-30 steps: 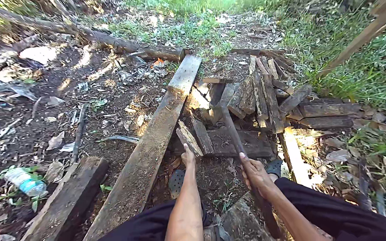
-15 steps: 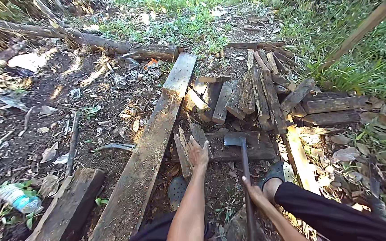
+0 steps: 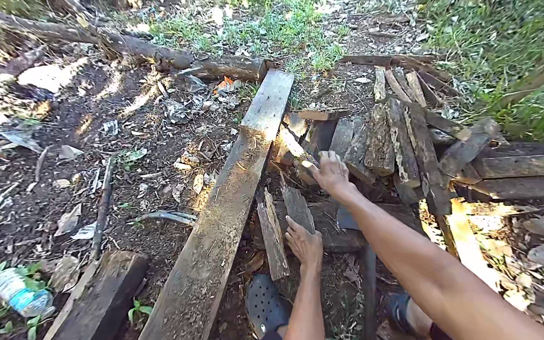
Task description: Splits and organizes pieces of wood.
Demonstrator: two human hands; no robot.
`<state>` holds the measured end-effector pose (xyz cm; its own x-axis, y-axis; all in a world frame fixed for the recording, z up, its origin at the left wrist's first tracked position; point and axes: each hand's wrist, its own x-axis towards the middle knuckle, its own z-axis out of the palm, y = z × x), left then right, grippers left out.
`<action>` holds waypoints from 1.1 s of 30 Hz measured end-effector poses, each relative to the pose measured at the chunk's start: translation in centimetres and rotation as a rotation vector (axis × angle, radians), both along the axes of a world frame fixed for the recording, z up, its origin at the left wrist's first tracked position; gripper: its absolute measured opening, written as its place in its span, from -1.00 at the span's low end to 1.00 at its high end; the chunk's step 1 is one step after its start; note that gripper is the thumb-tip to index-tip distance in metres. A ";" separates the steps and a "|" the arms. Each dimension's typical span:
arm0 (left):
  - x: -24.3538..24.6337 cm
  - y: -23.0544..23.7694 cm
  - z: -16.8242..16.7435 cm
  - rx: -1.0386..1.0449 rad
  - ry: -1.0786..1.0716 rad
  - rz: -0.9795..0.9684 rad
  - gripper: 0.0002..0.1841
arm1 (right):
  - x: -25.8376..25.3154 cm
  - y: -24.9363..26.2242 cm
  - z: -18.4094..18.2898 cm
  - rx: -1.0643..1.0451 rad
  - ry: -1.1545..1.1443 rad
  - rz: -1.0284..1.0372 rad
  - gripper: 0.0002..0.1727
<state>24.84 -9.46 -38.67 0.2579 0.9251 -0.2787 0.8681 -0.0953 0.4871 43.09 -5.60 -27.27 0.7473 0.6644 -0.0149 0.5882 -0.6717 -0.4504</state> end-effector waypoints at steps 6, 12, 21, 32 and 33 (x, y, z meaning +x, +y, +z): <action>-2.0 0.8 1.8 -0.680 -0.954 0.475 -0.11 | 3.1 6.7 -4.1 -0.104 0.067 0.031 -0.15; -2.1 2.5 4.0 -1.025 -1.615 0.552 -0.33 | 3.9 1.9 -3.5 0.178 0.496 -0.083 -0.42; -2.1 -2.5 5.2 -0.863 -1.469 0.389 -0.03 | -14.9 -16.1 -4.7 0.738 0.988 -0.283 -0.54; 18.7 4.9 34.0 -0.529 -1.065 -0.527 0.04 | 7.4 -13.1 21.1 1.001 0.651 -0.340 -0.25; 19.8 6.4 37.6 -0.423 -0.966 -0.509 0.14 | 10.9 -13.5 24.7 0.909 0.647 -0.363 -0.06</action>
<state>44.63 -3.10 -1.02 0.8448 0.5346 -0.0253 0.0285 0.0023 0.9996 54.02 -19.07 -2.57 0.9222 0.3757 -0.0918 -0.0868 -0.0303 -0.9958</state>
